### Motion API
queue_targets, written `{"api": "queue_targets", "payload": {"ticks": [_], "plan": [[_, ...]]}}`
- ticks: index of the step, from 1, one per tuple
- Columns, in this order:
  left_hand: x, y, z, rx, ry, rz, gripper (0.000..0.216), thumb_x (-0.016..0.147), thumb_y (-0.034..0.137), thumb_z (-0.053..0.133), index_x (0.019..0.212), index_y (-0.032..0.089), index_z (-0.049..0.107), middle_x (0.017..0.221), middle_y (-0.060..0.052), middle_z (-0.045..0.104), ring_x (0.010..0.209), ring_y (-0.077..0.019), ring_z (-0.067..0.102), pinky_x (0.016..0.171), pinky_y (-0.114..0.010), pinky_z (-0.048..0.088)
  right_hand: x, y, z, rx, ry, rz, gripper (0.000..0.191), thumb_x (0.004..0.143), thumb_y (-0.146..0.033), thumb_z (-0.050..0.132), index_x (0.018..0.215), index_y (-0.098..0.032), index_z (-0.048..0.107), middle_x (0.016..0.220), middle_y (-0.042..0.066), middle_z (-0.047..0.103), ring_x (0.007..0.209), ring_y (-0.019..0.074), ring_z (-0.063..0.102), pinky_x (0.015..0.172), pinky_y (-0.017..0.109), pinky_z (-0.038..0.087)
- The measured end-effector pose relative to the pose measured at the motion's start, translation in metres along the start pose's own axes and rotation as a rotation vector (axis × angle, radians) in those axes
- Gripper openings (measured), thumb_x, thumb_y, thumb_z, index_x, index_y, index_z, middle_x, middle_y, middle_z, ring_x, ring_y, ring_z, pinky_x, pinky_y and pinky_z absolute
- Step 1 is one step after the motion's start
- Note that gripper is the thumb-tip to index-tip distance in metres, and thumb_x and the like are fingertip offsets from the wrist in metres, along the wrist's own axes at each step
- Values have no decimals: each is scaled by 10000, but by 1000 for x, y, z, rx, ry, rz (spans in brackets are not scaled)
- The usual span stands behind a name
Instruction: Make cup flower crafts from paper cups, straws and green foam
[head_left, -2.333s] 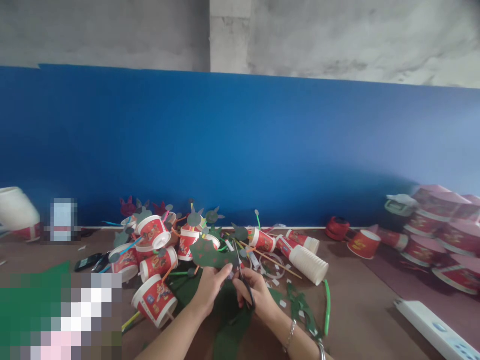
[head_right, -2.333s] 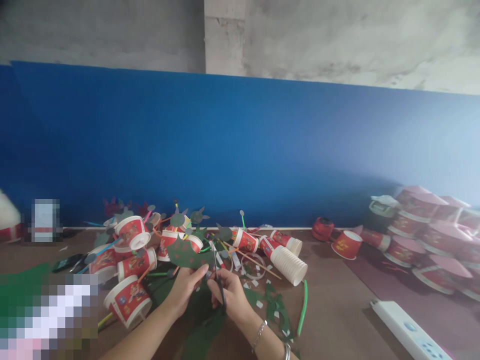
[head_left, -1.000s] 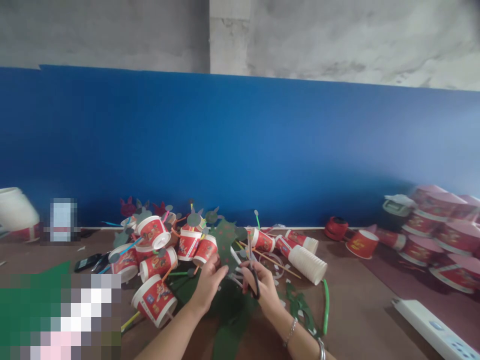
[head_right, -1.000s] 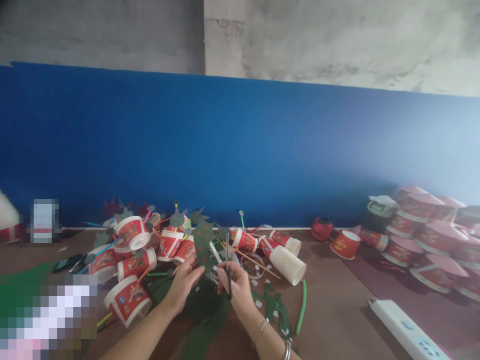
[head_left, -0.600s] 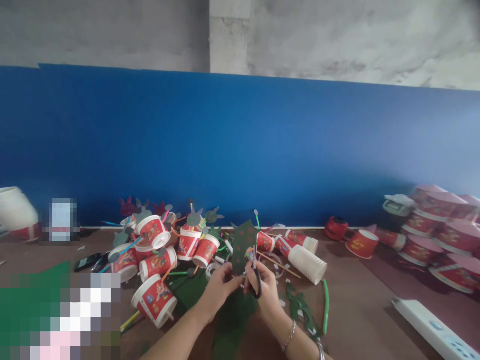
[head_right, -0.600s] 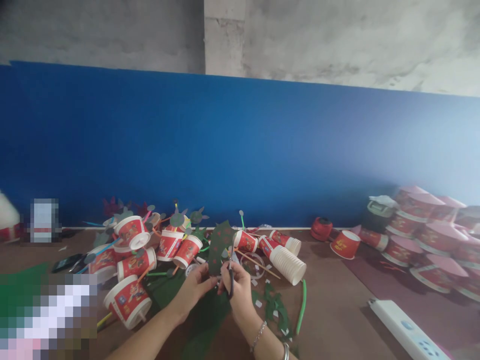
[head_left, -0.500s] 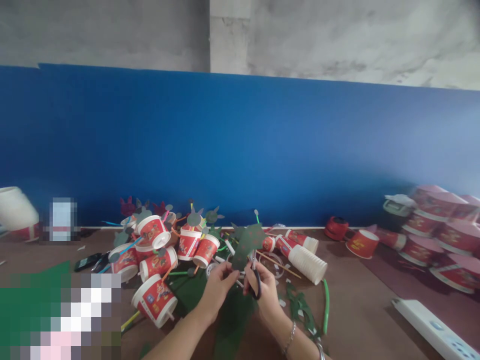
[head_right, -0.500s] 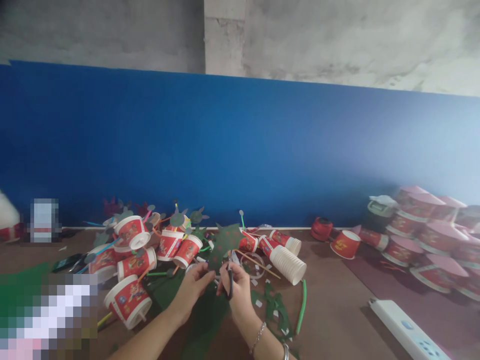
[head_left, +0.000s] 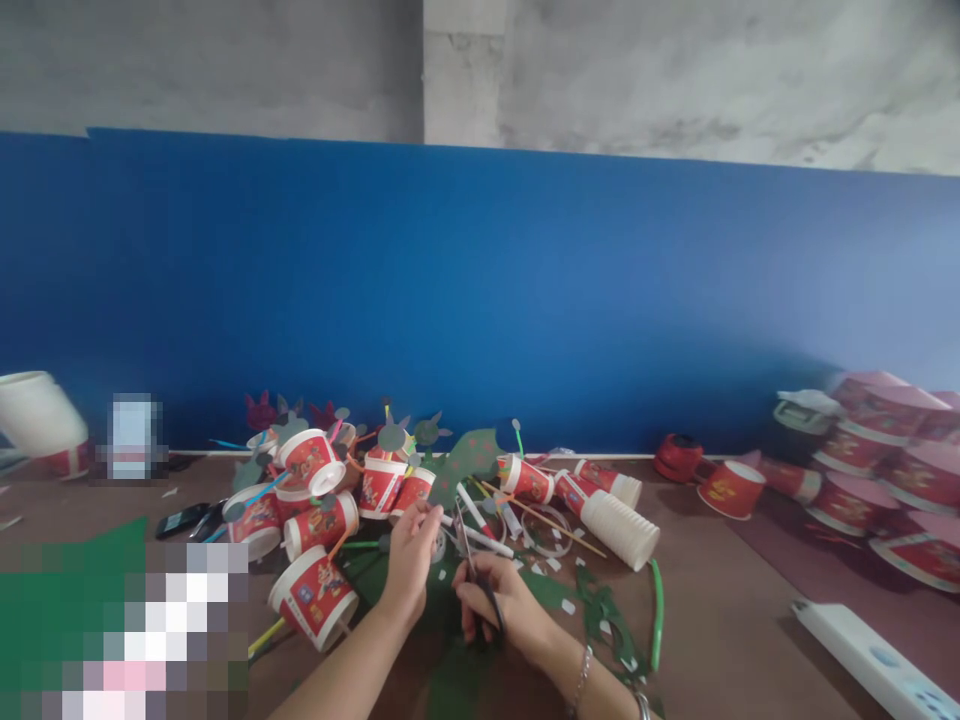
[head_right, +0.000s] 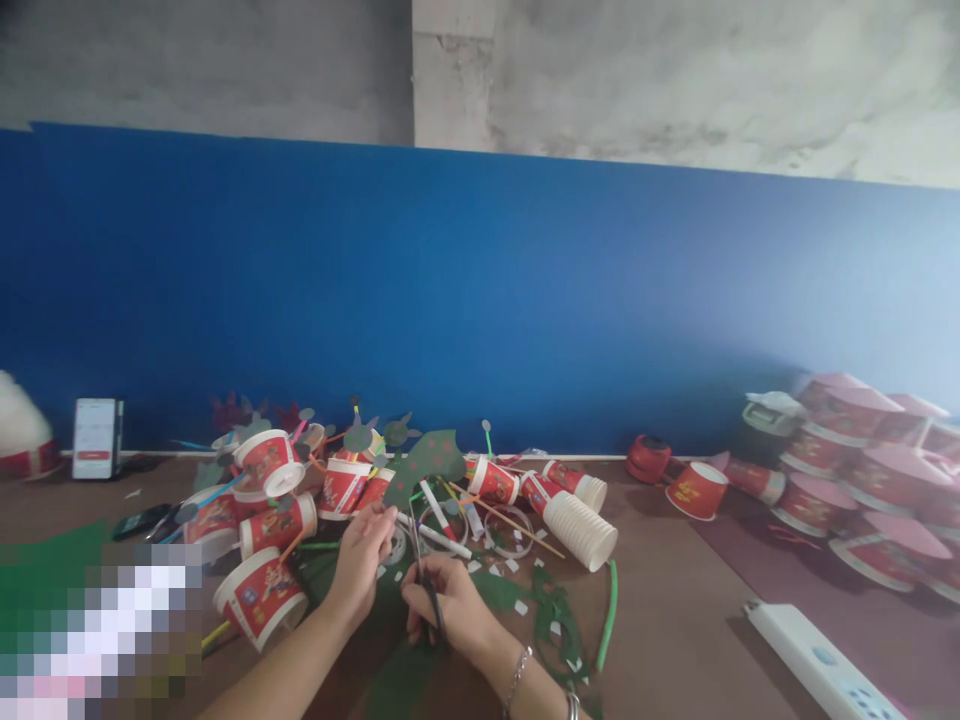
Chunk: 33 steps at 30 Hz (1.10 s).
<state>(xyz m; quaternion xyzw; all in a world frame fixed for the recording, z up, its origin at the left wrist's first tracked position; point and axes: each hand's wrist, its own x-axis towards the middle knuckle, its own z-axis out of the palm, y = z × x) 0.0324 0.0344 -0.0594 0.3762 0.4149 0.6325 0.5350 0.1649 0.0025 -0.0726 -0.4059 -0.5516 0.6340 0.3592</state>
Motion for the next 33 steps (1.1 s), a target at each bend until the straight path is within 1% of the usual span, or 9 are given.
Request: {"api": "queue_targets", "payload": {"ticks": [4,7,10,14,18,25,33], "plan": [[-1,-3,-1,19,-124,-65,303,686,356,658,609,181,423,457,97,358,411,-39,273,407,-167,182,2,0,-6,-19,43,-28,230,696,-357,616,772,-151,547,439,-52,557,363,86,507,336,148,311],[-1,-3,-2,14,-196,-111,278,677,328,644,616,183,414,463,93,381,404,-37,253,398,-170,146,2,-1,-11,-40,22,-34,226,704,-356,612,775,-150,549,441,-52,555,355,80,491,335,149,302],[1,-3,-3,10,-233,-134,271,671,322,634,613,184,407,460,95,375,400,-34,230,395,-172,121,1,-2,-13,-47,-10,-28,226,702,-355,610,781,-151,551,439,-52,552,356,82,487,333,151,293],[3,-3,-4,3,-266,-150,295,655,335,638,590,185,393,457,94,371,396,-29,224,394,-173,119,0,-3,-15,-44,-37,-22,248,700,-371,614,803,-154,551,447,-54,557,365,86,498,338,153,279],[3,-3,-5,-11,-287,-160,283,659,332,630,598,186,396,457,95,369,400,-32,227,395,-172,126,-1,-5,-15,-41,-52,-28,226,704,-346,607,808,-154,551,450,-58,560,365,83,496,345,153,286],[2,0,-5,-27,-294,-165,264,664,310,626,609,187,400,460,96,366,409,-35,232,397,-168,132,-1,-7,-15,-51,-47,-20,221,694,-348,611,786,-154,556,428,-69,535,346,75,478,330,149,271],[1,2,-5,-30,-305,-176,256,672,293,614,605,185,391,459,96,364,415,-34,231,406,-168,134,-3,-10,-15,-28,-61,-11,228,689,-346,616,788,-149,558,427,-65,540,342,71,475,330,146,269]]}}
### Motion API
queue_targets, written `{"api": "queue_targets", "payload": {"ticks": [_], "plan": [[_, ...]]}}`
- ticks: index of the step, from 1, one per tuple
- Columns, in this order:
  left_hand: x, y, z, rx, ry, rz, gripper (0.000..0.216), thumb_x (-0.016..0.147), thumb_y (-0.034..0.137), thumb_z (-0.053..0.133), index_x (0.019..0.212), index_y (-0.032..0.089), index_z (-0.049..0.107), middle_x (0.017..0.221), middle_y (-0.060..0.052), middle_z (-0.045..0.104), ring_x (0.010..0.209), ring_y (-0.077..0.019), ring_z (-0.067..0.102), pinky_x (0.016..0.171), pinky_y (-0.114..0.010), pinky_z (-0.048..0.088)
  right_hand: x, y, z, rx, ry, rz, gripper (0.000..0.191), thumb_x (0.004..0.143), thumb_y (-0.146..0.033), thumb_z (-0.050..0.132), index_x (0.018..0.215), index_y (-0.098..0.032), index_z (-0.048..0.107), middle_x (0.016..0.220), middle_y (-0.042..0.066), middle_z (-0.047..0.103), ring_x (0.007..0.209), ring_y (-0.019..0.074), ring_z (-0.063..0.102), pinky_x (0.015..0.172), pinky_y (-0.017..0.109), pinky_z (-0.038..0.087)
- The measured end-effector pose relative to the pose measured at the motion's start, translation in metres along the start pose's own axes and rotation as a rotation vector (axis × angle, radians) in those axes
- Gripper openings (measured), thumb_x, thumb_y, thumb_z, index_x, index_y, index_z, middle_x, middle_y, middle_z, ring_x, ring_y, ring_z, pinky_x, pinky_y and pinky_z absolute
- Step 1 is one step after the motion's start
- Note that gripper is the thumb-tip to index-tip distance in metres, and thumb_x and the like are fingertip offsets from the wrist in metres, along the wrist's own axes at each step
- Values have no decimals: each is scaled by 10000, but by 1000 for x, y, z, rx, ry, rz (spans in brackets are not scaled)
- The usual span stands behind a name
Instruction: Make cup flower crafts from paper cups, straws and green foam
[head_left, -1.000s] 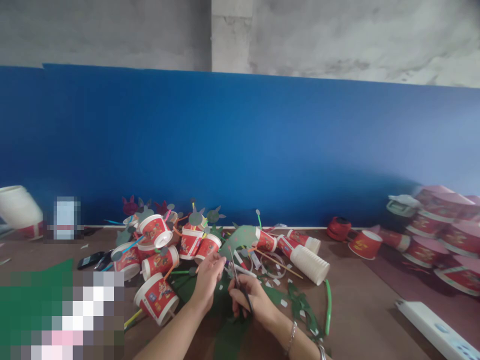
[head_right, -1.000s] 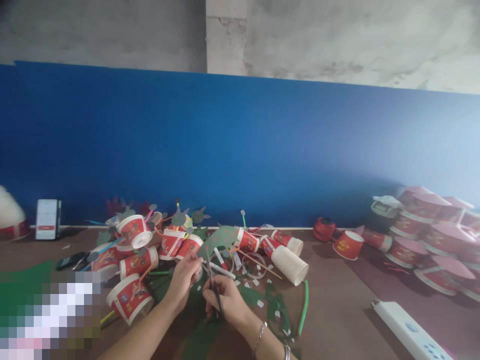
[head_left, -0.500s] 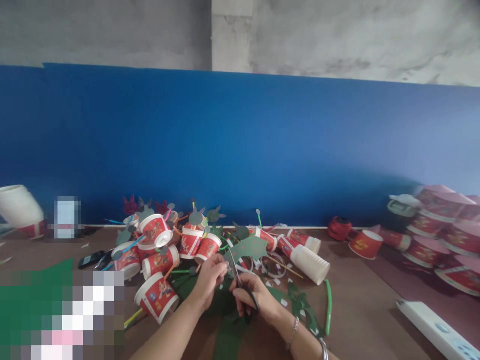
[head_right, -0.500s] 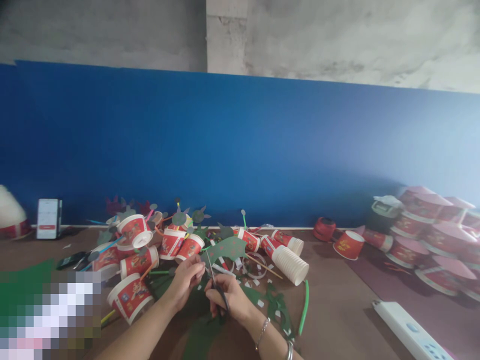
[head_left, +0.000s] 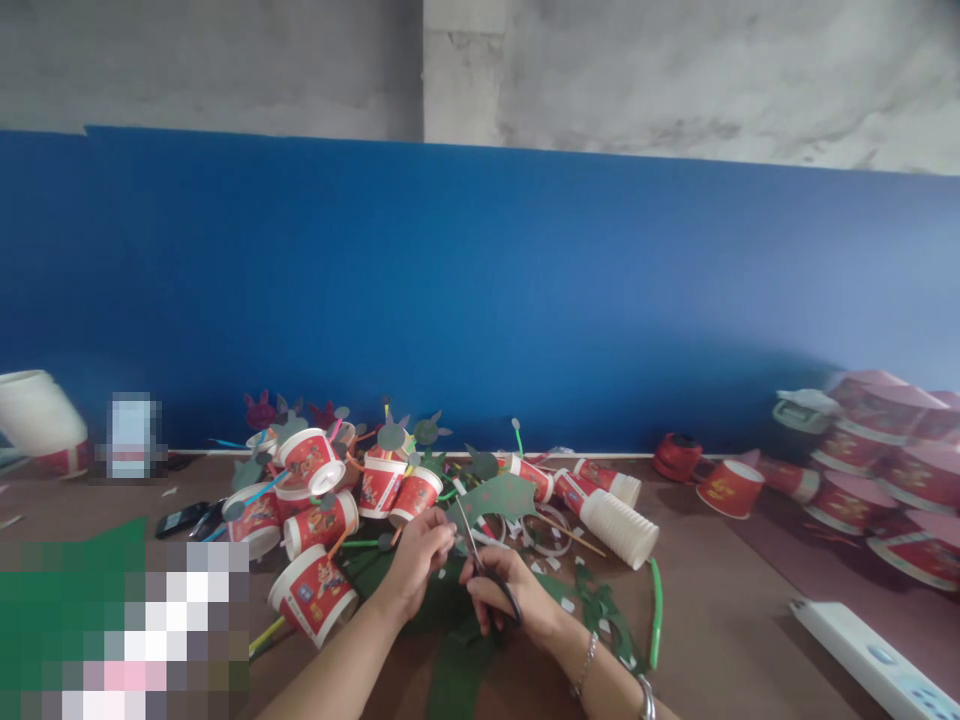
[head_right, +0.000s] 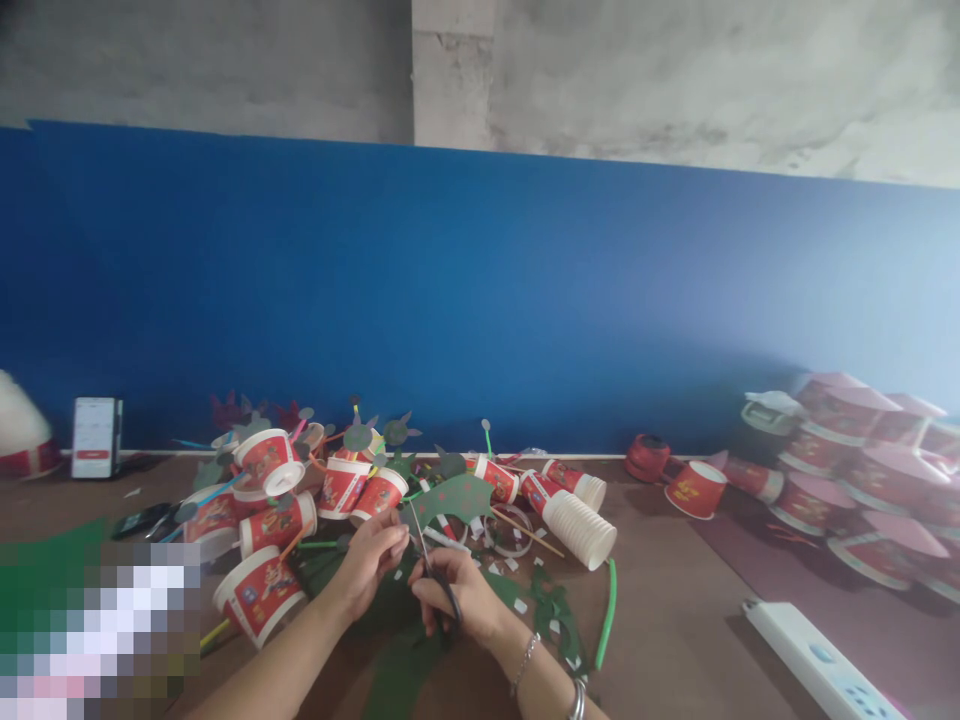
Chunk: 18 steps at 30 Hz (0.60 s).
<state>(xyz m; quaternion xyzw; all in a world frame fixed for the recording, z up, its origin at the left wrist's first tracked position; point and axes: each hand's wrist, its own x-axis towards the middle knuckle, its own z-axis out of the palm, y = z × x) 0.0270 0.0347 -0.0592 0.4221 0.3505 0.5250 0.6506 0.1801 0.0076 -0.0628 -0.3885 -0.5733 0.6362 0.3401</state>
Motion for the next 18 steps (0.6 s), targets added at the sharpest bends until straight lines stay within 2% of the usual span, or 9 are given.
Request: {"api": "queue_targets", "payload": {"ticks": [18], "plan": [[4,-4,-4,41,8,31,264,664,308,636,611,180,411,440,100,365,402,-30,236,405,-169,130,1,0,-2,-46,8,-32,243,705,-380,620,720,-143,567,393,-68,489,316,58,409,323,152,252]]}}
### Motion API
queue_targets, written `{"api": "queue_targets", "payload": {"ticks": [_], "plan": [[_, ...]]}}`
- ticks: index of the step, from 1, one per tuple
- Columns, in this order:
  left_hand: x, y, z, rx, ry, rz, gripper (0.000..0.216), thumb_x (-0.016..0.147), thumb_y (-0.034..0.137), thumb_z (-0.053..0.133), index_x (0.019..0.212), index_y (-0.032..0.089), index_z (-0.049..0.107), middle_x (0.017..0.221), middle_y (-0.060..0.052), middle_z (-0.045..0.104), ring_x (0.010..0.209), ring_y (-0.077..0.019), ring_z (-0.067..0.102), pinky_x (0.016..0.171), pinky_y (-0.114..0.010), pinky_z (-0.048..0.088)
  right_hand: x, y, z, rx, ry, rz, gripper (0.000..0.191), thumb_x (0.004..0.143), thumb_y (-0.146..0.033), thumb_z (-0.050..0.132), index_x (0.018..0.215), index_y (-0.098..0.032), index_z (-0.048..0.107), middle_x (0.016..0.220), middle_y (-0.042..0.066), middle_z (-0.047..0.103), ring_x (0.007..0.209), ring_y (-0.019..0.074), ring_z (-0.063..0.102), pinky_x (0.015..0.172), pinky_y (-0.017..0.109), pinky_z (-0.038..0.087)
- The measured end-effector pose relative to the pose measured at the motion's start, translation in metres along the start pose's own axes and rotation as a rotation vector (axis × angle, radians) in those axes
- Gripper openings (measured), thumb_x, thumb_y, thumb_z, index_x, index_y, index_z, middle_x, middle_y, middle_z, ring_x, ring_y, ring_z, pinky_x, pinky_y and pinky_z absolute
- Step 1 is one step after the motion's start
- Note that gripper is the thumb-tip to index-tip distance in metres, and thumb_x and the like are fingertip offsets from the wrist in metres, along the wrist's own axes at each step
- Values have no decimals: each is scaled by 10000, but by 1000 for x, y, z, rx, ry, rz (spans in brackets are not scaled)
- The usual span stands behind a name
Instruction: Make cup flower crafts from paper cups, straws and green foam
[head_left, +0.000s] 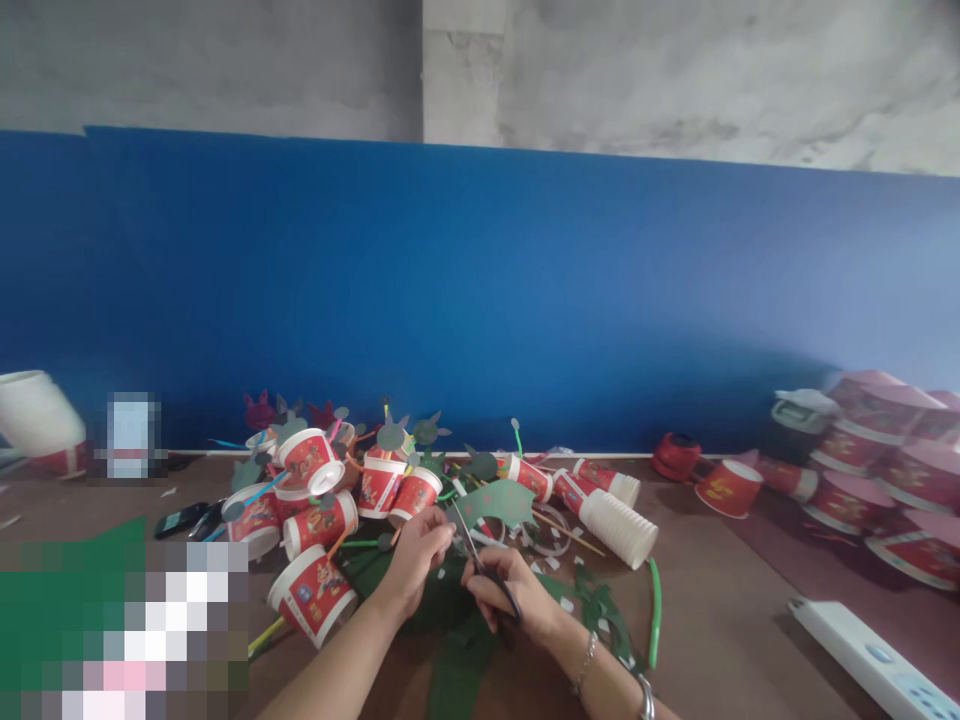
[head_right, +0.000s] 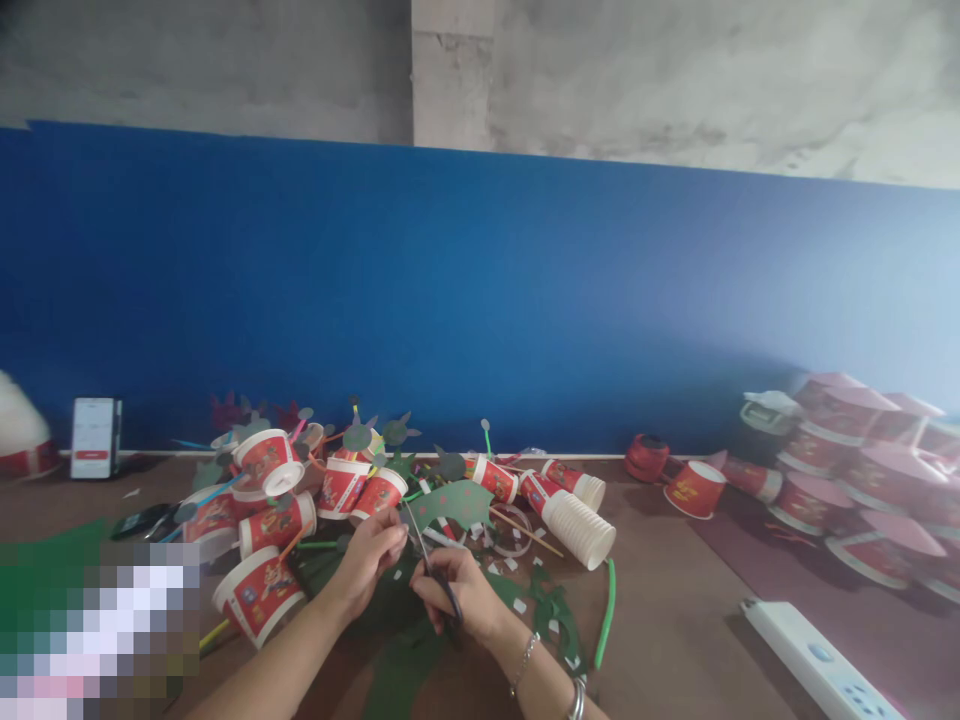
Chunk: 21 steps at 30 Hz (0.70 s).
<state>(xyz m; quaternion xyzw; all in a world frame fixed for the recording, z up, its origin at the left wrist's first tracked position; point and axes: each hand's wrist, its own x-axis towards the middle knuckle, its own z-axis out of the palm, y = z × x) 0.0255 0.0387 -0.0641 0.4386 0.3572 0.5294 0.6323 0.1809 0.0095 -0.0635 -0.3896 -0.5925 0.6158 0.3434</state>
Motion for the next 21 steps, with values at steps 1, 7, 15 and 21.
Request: {"api": "queue_targets", "payload": {"ticks": [1,7,15,21], "plan": [[0,0,0,2,3,3,269,661,313,642,612,180,413,439,102,360,399,-29,235,404,-168,130,0,0,0,2,4,2,247,700,-383,625,715,-144,567,391,-70,483,315,58,407,322,153,261],[1,-2,-1,16,18,14,271,662,331,653,625,176,433,438,107,344,392,-27,234,399,-166,129,1,3,1,3,33,-4,278,702,-413,638,695,-146,561,391,-71,475,314,52,391,322,152,293],[0,-1,-1,43,36,20,247,671,308,638,617,175,438,441,99,362,406,-33,253,406,-168,147,2,2,1,-47,47,6,262,709,-398,628,675,-148,557,382,-73,464,311,52,395,316,150,301],[-3,2,2,60,49,-2,230,655,294,639,604,170,453,448,97,358,411,-33,244,412,-170,150,2,5,1,4,36,-2,280,682,-412,650,726,-150,560,431,-65,498,345,61,440,338,155,337]]}}
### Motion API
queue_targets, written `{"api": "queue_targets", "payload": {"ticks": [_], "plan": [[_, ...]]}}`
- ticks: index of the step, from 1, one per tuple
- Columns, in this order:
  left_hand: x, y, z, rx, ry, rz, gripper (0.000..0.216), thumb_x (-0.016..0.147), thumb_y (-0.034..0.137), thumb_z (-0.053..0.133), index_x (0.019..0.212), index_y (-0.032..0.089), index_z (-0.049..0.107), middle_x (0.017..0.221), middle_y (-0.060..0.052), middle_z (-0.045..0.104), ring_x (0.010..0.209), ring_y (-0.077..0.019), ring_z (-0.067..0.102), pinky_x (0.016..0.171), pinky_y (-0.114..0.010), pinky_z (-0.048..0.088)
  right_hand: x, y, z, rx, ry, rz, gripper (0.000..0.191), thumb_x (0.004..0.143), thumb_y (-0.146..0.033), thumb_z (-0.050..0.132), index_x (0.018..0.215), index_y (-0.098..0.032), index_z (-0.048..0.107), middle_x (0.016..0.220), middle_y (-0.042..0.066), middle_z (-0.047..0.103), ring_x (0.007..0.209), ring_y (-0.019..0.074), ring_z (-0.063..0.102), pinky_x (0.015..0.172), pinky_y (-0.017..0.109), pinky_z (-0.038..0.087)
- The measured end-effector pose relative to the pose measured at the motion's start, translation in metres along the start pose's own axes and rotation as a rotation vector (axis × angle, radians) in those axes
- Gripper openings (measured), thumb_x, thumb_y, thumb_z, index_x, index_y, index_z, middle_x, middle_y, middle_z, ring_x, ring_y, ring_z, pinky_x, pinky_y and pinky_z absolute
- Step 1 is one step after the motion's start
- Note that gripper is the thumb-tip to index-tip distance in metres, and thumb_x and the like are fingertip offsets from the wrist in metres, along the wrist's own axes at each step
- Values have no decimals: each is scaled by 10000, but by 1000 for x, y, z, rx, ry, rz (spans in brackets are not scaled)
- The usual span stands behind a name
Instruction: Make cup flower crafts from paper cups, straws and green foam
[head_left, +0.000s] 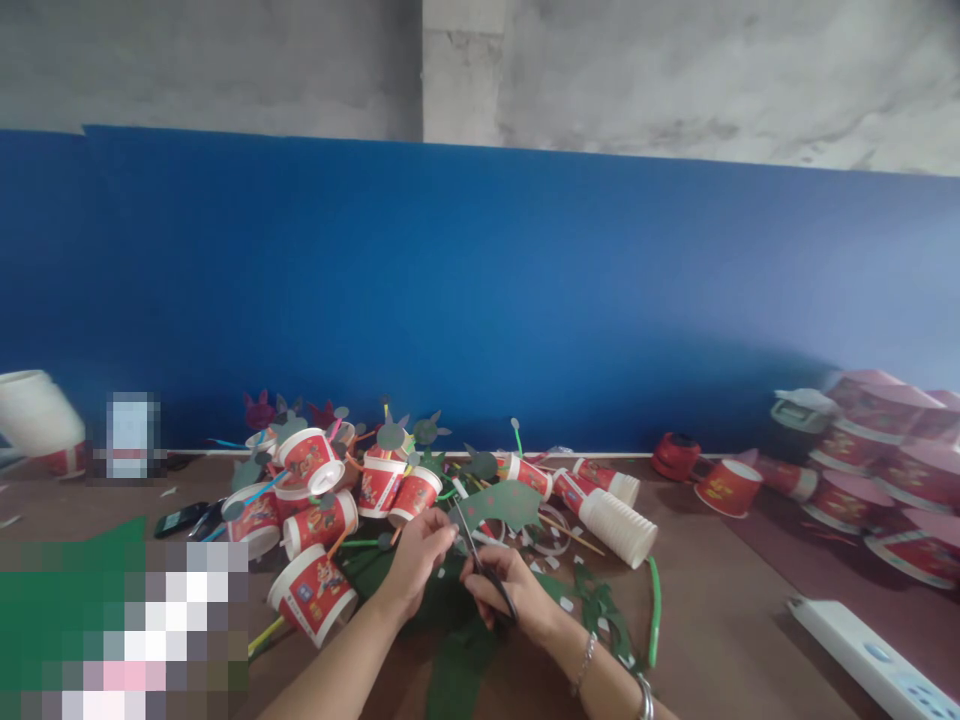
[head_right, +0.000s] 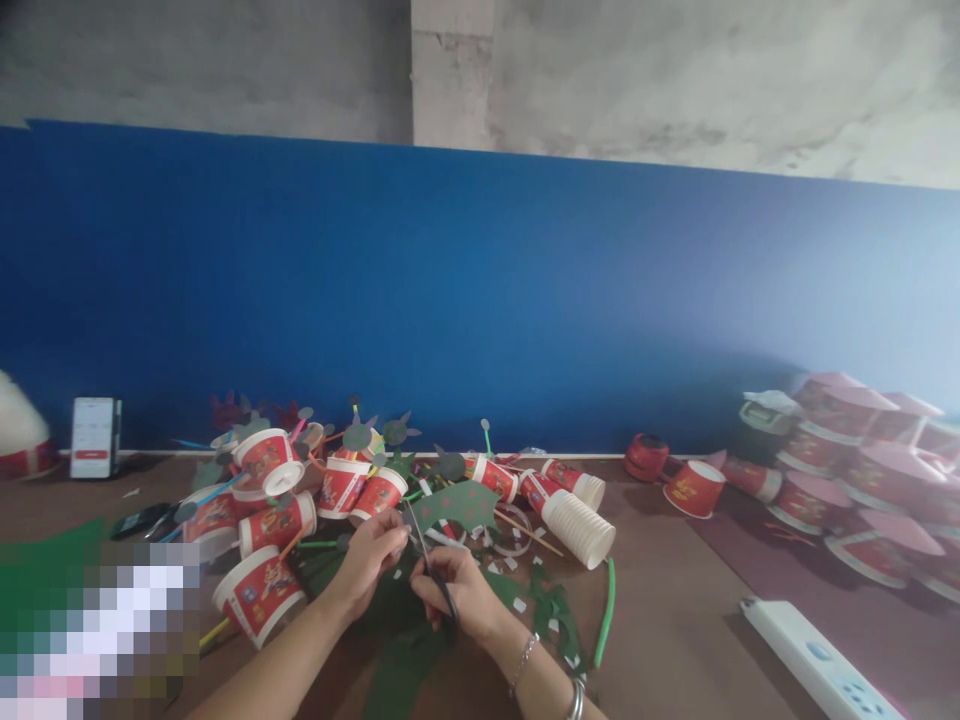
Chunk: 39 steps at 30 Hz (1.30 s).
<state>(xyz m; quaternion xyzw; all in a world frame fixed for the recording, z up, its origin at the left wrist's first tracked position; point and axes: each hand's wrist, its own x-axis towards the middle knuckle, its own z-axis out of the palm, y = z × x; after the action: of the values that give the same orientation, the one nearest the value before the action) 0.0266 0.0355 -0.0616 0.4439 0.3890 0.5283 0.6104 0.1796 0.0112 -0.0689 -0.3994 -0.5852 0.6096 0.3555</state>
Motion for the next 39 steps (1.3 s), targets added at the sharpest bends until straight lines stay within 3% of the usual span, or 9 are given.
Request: {"api": "queue_targets", "payload": {"ticks": [39], "plan": [[-1,0,4,-24,-50,-40,251,626,304,639,586,179,424,450,105,354,395,-30,239,410,-171,149,3,9,5,20,32,-46,319,700,-455,637,745,-156,538,434,-56,527,328,70,449,341,164,331]]}}
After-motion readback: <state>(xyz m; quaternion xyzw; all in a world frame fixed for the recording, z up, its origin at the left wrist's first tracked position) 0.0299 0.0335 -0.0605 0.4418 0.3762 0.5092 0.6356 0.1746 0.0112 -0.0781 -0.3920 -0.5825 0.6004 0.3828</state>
